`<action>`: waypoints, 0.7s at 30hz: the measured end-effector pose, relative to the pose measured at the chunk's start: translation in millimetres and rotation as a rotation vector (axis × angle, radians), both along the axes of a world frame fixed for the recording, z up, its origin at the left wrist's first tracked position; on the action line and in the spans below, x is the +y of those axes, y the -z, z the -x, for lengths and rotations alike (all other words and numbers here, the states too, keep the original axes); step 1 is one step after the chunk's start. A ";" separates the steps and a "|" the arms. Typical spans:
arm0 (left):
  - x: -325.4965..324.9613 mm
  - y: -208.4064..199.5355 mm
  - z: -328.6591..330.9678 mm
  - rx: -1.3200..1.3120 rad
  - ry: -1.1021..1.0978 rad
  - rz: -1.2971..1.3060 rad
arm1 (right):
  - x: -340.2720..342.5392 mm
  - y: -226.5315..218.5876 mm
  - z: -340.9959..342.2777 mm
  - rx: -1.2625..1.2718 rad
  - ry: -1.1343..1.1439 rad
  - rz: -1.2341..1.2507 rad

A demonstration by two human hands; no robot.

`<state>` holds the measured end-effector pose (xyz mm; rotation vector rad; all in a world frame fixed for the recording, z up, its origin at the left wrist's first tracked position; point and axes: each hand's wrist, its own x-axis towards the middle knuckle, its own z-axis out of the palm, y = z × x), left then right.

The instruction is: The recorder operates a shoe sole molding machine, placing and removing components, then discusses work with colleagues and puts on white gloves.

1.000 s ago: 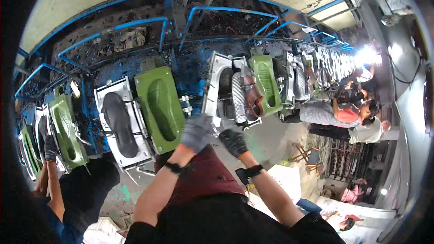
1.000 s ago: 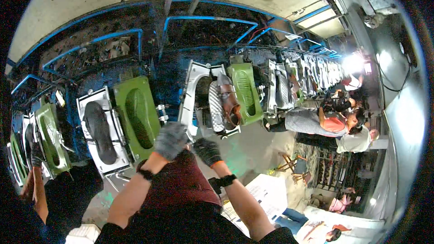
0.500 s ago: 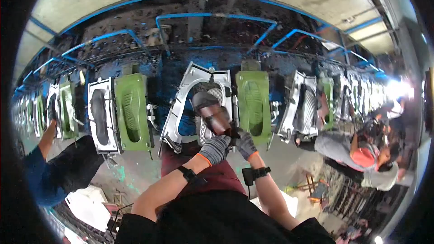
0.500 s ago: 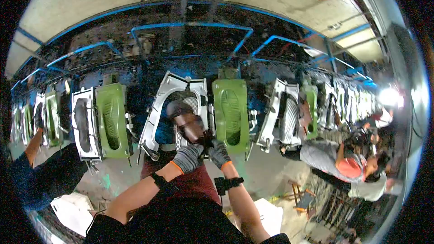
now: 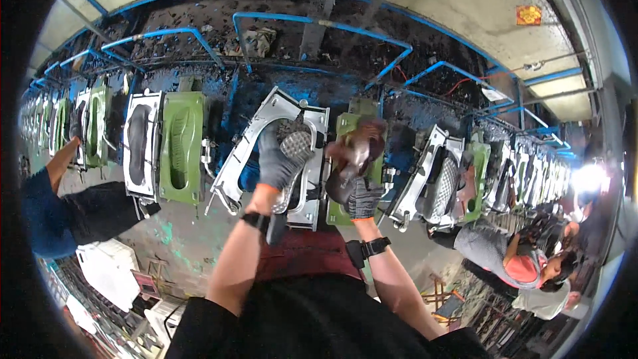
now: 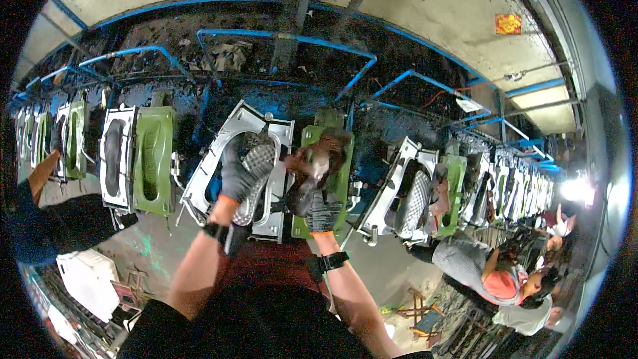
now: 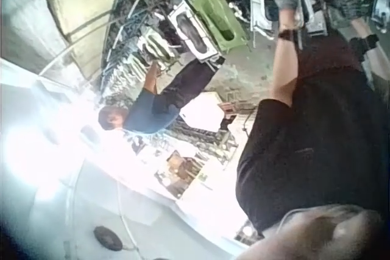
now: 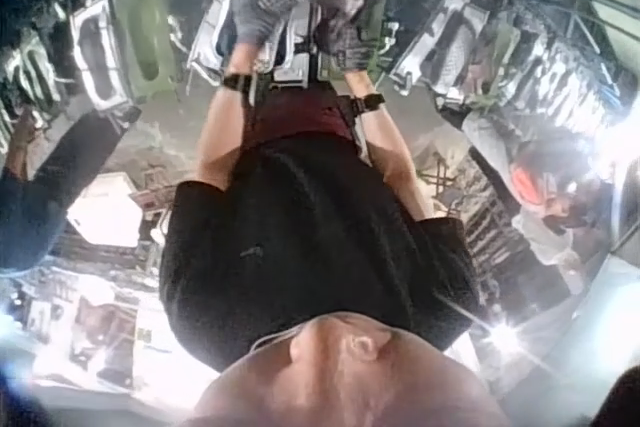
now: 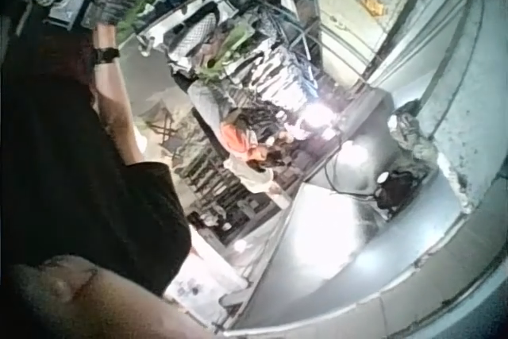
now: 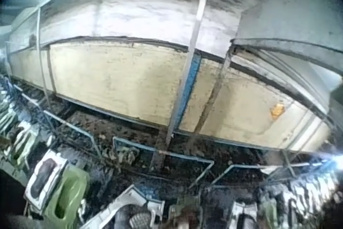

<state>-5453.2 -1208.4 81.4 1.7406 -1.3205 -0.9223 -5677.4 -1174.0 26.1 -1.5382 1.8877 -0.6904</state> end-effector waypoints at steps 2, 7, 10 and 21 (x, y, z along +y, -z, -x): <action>-33.5 85.6 -59.3 1.152 -0.262 -0.336 | -23.1 -63.8 -34.2 -0.222 0.007 -0.032; -7.9 131.1 -47.7 0.486 0.418 -0.231 | -67.5 9.2 -11.3 0.121 -0.187 0.203; 77.9 147.4 -112.5 0.510 0.260 -0.200 | -73.3 -42.9 -101.7 0.387 -0.301 0.016; 83.0 103.4 -126.9 0.090 0.086 -0.232 | 50.3 135.7 -155.3 0.226 -1.233 -0.694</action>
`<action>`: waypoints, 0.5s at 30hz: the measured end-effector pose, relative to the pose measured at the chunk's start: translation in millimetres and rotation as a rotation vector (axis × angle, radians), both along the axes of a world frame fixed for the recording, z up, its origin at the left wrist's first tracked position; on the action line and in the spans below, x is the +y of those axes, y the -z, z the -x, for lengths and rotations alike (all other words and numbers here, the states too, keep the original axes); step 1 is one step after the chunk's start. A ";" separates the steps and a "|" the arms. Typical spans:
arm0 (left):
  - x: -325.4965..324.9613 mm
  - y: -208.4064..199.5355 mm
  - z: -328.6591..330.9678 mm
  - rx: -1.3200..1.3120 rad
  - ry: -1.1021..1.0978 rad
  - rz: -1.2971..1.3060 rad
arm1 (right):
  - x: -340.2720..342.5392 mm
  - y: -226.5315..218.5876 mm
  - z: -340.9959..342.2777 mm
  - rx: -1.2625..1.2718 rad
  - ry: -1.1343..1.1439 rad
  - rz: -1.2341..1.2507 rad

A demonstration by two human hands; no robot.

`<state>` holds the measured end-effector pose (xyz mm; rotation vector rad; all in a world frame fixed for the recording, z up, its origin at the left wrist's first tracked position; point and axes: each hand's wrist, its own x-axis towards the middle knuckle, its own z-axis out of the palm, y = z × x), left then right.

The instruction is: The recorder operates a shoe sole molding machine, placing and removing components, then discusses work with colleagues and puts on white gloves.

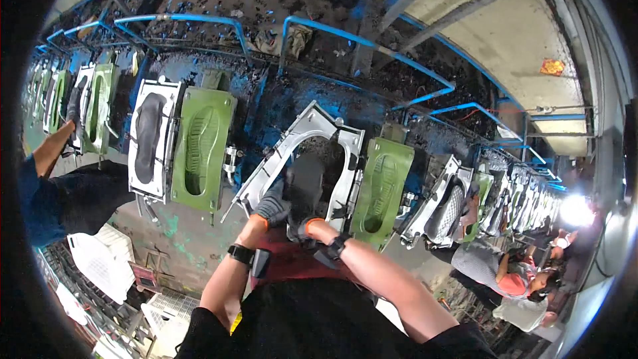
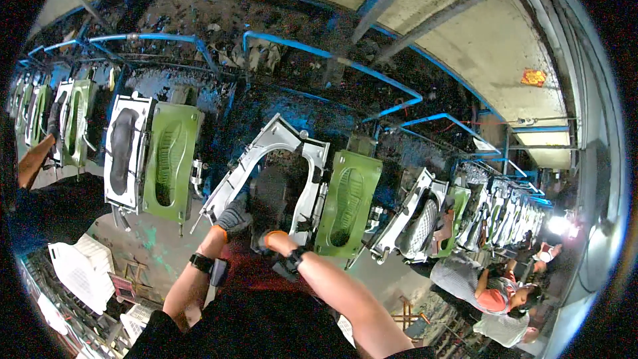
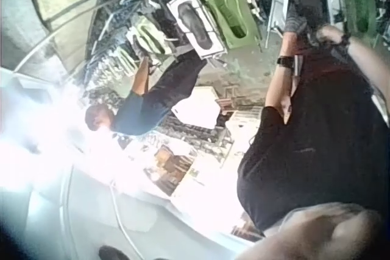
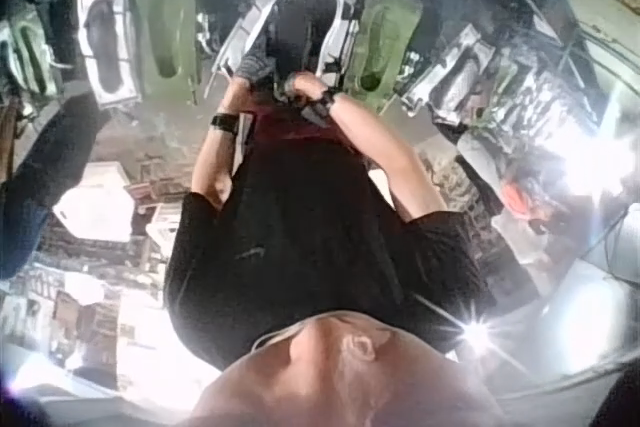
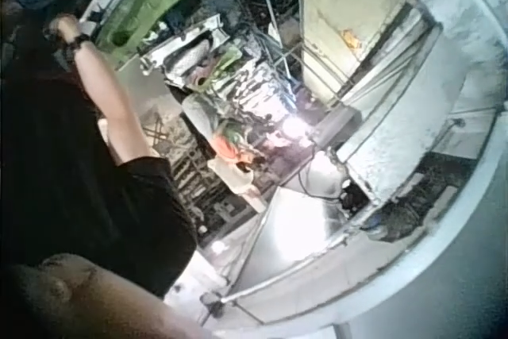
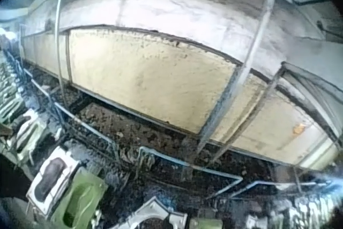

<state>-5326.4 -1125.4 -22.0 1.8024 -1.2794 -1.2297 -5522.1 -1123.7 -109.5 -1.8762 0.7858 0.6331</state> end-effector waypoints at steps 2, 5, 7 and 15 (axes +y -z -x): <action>3.6 47.2 18.8 -0.033 -0.096 -0.029 | 2.5 1.9 16.7 -0.344 0.181 -0.170; 3.5 50.8 16.6 0.592 -0.635 -0.265 | -64.4 -99.3 -34.2 0.259 0.163 0.329; -8.1 42.5 29.2 0.793 -0.656 -0.208 | -75.5 -113.9 -30.6 0.273 0.720 0.541; -66.5 46.9 57.8 0.516 -0.358 0.056 | -66.2 -91.4 18.0 -0.043 1.044 0.716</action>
